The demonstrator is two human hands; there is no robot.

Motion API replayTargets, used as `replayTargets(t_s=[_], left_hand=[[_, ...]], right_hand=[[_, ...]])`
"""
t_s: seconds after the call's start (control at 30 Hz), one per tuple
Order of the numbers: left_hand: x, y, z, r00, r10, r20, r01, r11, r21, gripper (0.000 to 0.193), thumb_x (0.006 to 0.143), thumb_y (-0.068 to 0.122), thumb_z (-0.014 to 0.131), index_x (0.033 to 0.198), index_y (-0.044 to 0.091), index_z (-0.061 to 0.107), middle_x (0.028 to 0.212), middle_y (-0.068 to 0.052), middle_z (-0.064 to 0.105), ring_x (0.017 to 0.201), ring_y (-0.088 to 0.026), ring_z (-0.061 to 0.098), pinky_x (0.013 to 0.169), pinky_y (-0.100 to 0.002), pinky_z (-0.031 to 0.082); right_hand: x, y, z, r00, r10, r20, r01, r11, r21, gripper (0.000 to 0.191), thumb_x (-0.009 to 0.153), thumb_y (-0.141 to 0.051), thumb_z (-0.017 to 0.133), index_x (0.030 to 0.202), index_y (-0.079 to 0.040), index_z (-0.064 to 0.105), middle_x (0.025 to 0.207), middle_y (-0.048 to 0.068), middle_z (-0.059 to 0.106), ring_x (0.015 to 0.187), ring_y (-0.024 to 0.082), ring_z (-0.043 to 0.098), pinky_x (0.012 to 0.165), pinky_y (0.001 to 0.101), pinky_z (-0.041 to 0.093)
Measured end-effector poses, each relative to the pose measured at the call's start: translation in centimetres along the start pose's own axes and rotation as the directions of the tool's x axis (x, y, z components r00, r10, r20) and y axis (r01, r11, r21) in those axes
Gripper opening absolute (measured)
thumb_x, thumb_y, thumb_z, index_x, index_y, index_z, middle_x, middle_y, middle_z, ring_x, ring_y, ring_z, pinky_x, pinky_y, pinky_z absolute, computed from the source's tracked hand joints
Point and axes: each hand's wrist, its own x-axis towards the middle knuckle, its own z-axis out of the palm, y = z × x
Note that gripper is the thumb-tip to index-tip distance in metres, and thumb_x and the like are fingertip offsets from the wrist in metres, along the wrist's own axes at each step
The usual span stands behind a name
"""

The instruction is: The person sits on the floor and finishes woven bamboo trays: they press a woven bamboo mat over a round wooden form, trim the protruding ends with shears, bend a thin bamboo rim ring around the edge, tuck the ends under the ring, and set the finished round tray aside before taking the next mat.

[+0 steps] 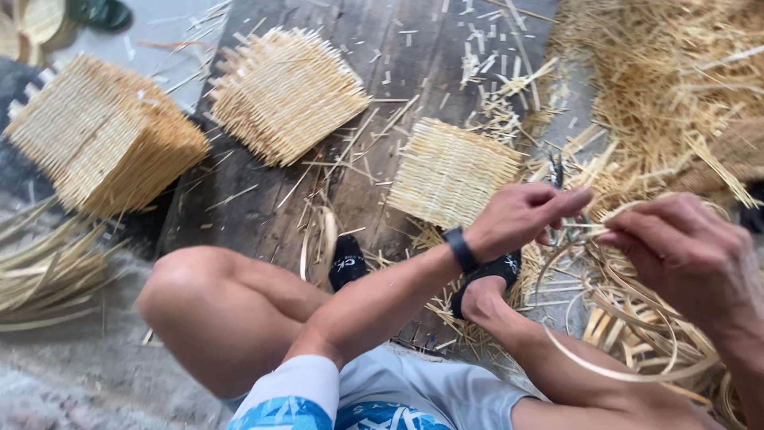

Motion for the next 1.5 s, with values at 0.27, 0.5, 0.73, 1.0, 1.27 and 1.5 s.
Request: replayTargets(t_s=[0.27, 0.5, 0.73, 1.0, 1.27, 1.5], left_hand=[[-2.7, 3.5, -2.6, 0.923, -0.384, 0.007, 0.381, 0.913, -0.145, 0.076, 0.081, 0.089, 0.033, 0.053, 0.019, 0.040, 0.048, 0.003, 0.035, 0.040, -0.010, 0.032, 0.036, -0.030, 0.020], [-3.4, 1.3, -7.1, 0.911, -0.412, -0.027, 0.392, 0.884, -0.253, 0.077, 0.083, 0.088, 0.038, 0.061, 0.016, 0.054, 0.051, 0.004, 0.040, 0.042, -0.008, 0.033, 0.037, -0.028, 0.022], [-1.9, -1.2, -16.1, 0.957, 0.031, -0.288, -0.239, 0.647, -0.724, 0.032, 0.106, 0.035, 0.060, 0.114, 0.004, 0.070, 0.072, 0.005, 0.054, 0.060, -0.005, 0.048, 0.055, -0.020, 0.041], [0.0, 1.0, -17.9, 0.950, -0.288, -0.121, 0.213, 0.879, -0.427, 0.032, 0.094, 0.033, 0.068, 0.084, 0.003, 0.071, 0.057, 0.004, 0.053, 0.047, -0.006, 0.043, 0.042, -0.022, 0.034], [2.0, -0.4, -18.0, 0.903, -0.371, -0.217, 0.277, 0.888, -0.367, 0.031, 0.094, 0.025, 0.076, 0.071, 0.012, 0.059, 0.052, 0.006, 0.051, 0.039, -0.003, 0.035, 0.033, -0.021, 0.026], [4.8, -6.1, -20.0, 0.762, -0.320, -0.563, 0.117, 0.923, -0.366, 0.013, 0.081, 0.023, 0.075, 0.088, 0.013, 0.073, 0.058, 0.004, 0.056, 0.046, -0.005, 0.047, 0.039, -0.020, 0.038]], right_hand=[[3.0, -6.2, 5.3, 0.986, -0.145, -0.083, 0.146, 0.989, 0.002, 0.015, 0.084, -0.010, 0.084, 0.098, -0.010, 0.077, 0.080, 0.002, 0.061, 0.075, 0.020, 0.057, 0.059, 0.0341, 0.049], [5.9, -6.8, 10.0, 0.993, -0.115, -0.031, 0.119, 0.975, 0.188, 0.014, 0.086, -0.015, 0.080, 0.098, -0.009, 0.076, 0.084, 0.005, 0.064, 0.078, 0.017, 0.062, 0.063, 0.0292, 0.053], [5.4, -1.4, 12.8, 0.711, 0.525, 0.468, -0.326, -0.343, 0.881, 0.041, 0.102, -0.043, 0.055, 0.108, -0.007, 0.072, 0.086, 0.004, 0.070, 0.085, 0.020, 0.070, 0.082, 0.0393, 0.062], [3.3, 1.9, 19.7, 0.724, 0.458, 0.516, -0.246, -0.527, 0.813, 0.036, 0.110, -0.032, 0.064, 0.090, -0.003, 0.067, 0.060, -0.002, 0.044, 0.052, 0.010, 0.041, 0.046, 0.0255, 0.034], [3.0, 3.2, 21.9, 0.712, 0.375, 0.593, -0.308, -0.593, 0.744, 0.038, 0.106, -0.031, 0.064, 0.085, 0.001, 0.065, 0.059, -0.003, 0.046, 0.047, 0.008, 0.042, 0.041, 0.0232, 0.035], [1.8, 4.9, 27.2, 0.538, 0.647, 0.541, -0.606, -0.149, 0.781, 0.025, 0.089, -0.009, 0.074, 0.110, 0.003, 0.068, 0.086, 0.007, 0.072, 0.066, 0.011, 0.070, 0.055, 0.0261, 0.061]])
